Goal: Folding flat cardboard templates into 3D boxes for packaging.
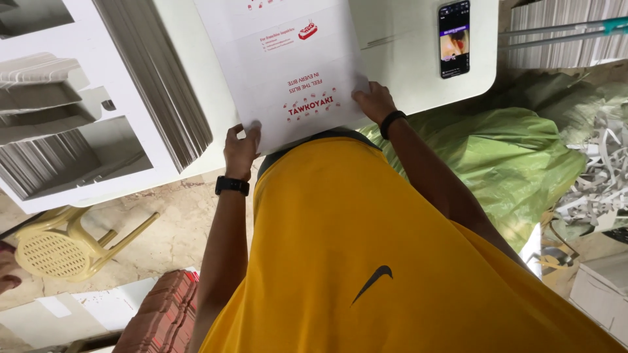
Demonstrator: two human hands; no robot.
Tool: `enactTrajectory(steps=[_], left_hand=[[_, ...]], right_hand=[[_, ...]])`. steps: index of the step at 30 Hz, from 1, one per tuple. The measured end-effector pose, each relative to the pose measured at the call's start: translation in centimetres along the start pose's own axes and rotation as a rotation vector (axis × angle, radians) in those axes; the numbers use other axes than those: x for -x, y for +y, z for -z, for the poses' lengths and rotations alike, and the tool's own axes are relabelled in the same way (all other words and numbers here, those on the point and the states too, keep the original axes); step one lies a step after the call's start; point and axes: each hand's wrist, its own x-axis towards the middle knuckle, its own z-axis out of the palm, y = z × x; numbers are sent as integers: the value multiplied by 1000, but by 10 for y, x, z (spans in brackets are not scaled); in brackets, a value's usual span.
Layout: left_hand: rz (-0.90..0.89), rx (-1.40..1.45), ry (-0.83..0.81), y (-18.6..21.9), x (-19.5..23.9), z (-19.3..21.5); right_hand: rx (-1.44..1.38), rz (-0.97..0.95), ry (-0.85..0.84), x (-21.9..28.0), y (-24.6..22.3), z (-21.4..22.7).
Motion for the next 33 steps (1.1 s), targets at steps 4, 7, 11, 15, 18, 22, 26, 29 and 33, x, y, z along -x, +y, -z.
enactTrajectory(steps=[4,7,11,15,18,22,26,29,33], left_hand=[[-76,136,-150,-11,-15,-8],[-89,307,-162,7,4,-11],[-70,366,-128,16,15,-8],[-93,60,-164,-28,-28,-8],[-84,-65,-181,-19,-24,3],[-107,-173,-167,-2,-6,18],[-200,-319,-239,-19,-9,23],[-322,-523,-255,-20,-14,15],[-452,-925,-139,-35,-29,4]], right_hand=[[10,-6,-18,1,3,6],[-184,-83,36,5,6,14],[-165,-84,-4,-27,24,10],[-445,-24,-169,17,-17,27],[-394,33,-158,31,-29,33],[-222,47,-122,26,-17,32],[57,47,-156,76,-44,42],[118,145,-134,69,-24,35],[322,260,-70,51,-12,18]])
